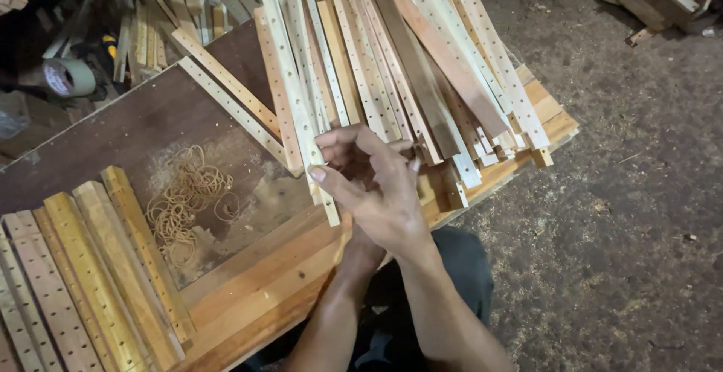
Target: Bundling wooden slats together using rubber bands
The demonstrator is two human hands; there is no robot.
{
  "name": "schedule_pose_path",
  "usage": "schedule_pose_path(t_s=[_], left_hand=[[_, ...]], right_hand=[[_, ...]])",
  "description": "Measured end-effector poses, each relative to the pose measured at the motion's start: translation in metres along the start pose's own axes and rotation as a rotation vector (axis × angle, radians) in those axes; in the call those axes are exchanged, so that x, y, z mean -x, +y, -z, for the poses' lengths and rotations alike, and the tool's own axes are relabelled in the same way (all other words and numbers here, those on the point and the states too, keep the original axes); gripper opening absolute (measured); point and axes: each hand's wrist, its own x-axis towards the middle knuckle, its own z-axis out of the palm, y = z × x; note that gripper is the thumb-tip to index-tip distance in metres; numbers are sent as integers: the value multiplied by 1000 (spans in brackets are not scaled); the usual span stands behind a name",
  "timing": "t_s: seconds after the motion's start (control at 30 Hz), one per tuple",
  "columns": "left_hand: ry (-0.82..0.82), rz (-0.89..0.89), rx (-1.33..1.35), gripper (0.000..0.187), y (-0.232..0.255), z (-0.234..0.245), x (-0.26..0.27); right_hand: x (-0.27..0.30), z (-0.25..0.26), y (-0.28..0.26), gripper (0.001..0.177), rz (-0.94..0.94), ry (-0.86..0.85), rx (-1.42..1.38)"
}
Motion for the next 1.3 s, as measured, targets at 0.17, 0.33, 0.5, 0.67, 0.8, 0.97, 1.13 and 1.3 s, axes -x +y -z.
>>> schedule_pose_path(t_s=[0.17,0.33,0.5,0.67,0.8,0.97,1.13,1.3], left_hand=[[3,29,-21,54,-8,16,4],[-5,47,-41,57,-61,99,19],[9,76,-65,60,-56,135,39],[-9,95,-92,63,-50,144,51],[-11,123,-118,66,-43,149,66],[-25,148,-147,69,-43,160,68],[-18,167,-172,73,-30,121,53],[-31,184,-200,76,37,4,13]], right_hand=[[2,-6,-7,33,-31,20,-33],[1,-5,-9,35,-38,7,-15],[0,-7,-6,38,-82,-10,-15],[-1,-3,-8,37,-62,-11,-30],[-2,-2,-11,36,-27,-34,-27],[0,-4,0,35,2,-16,-51],[2,-4,1,34,-24,-31,-55],[1,-6,-7,33,-35,-9,-83]])
